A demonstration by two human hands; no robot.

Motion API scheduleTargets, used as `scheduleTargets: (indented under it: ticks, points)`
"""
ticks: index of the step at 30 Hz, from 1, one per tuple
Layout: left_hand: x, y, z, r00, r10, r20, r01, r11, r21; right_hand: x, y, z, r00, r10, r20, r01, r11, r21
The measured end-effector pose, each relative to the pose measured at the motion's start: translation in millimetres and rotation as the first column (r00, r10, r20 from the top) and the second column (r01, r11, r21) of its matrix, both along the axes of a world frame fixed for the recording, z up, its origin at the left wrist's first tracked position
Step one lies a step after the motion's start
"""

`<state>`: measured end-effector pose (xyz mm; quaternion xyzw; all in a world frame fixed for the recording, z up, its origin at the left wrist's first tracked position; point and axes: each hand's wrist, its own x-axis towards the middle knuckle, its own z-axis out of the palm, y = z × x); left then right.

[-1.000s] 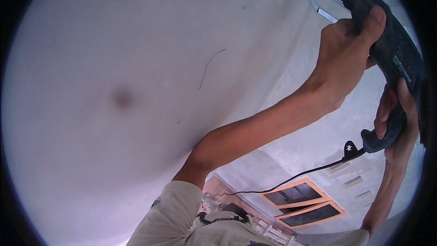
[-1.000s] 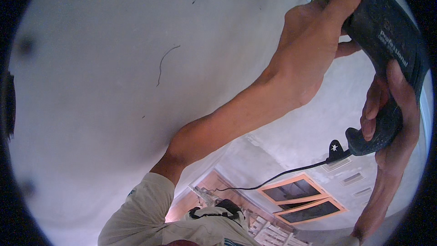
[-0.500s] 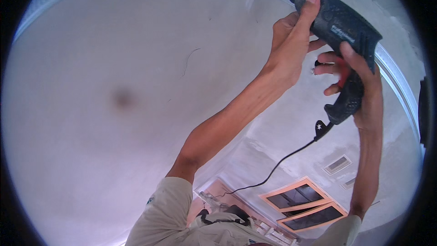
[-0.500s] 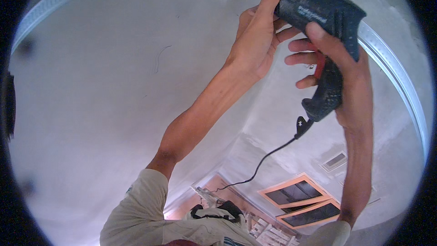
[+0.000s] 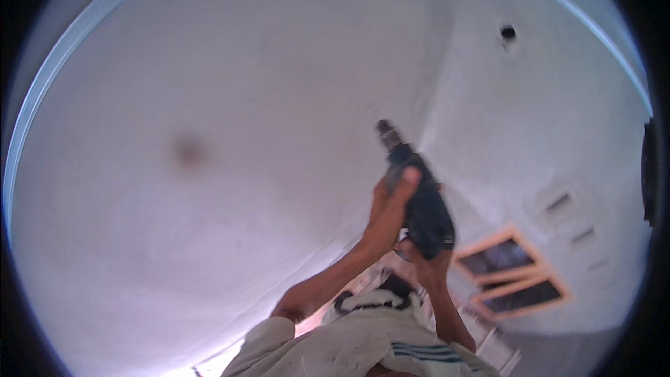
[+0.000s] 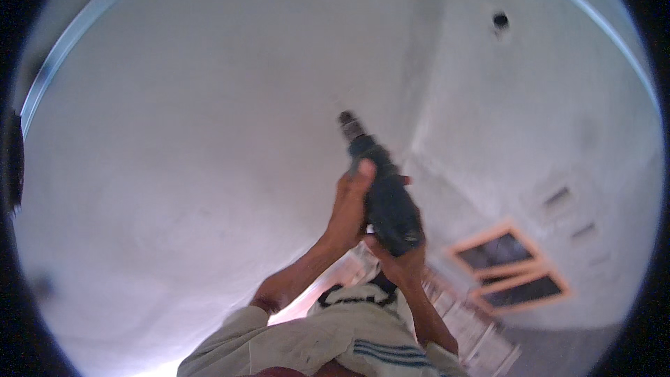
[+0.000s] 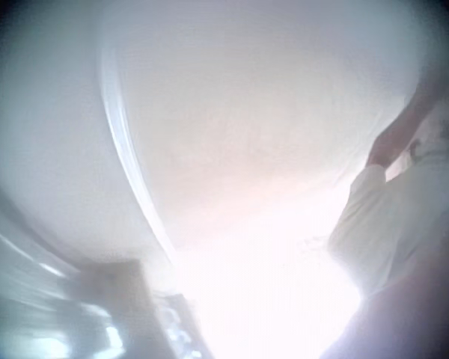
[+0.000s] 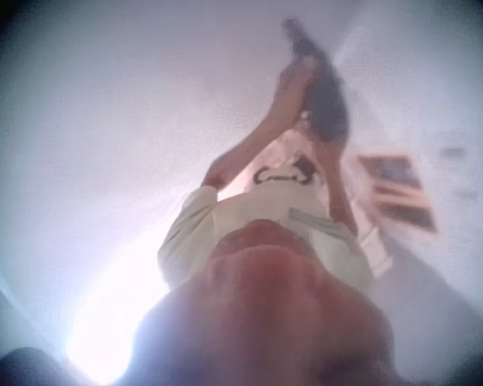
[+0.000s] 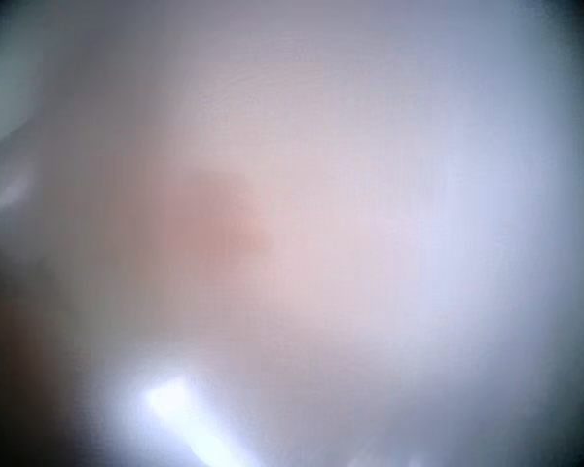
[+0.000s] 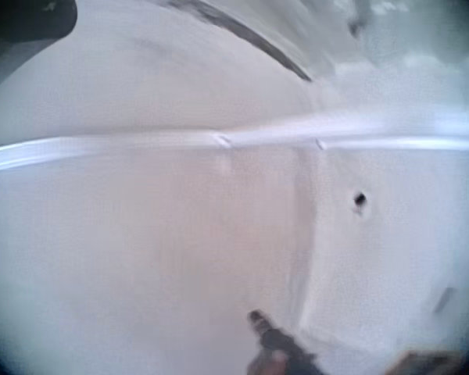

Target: The person uses a power drill to secure a white plastic ceiling molding strip to the ceiling. They repeatedly position the strip, insert screws, and drive them in with the drill. The person is standing on a wooden scaffold during the task.

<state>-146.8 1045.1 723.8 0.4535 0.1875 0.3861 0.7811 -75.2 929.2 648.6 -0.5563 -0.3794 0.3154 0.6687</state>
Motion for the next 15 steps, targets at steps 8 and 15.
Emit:
scheduleTargets:
  ticks: [8,15]
  points:
    - [-31,-31,-133,0.960,0.258,0.109,-0.188,0.881,-0.435,-3,-41,-101,0.957,0.291,-0.011,-0.291,0.955,-0.048]
    - [-132,22,-106,0.850,-0.166,0.500,0.304,0.930,-0.208,-64,-29,-197,0.936,0.351,-0.030,-0.351,0.920,-0.175]
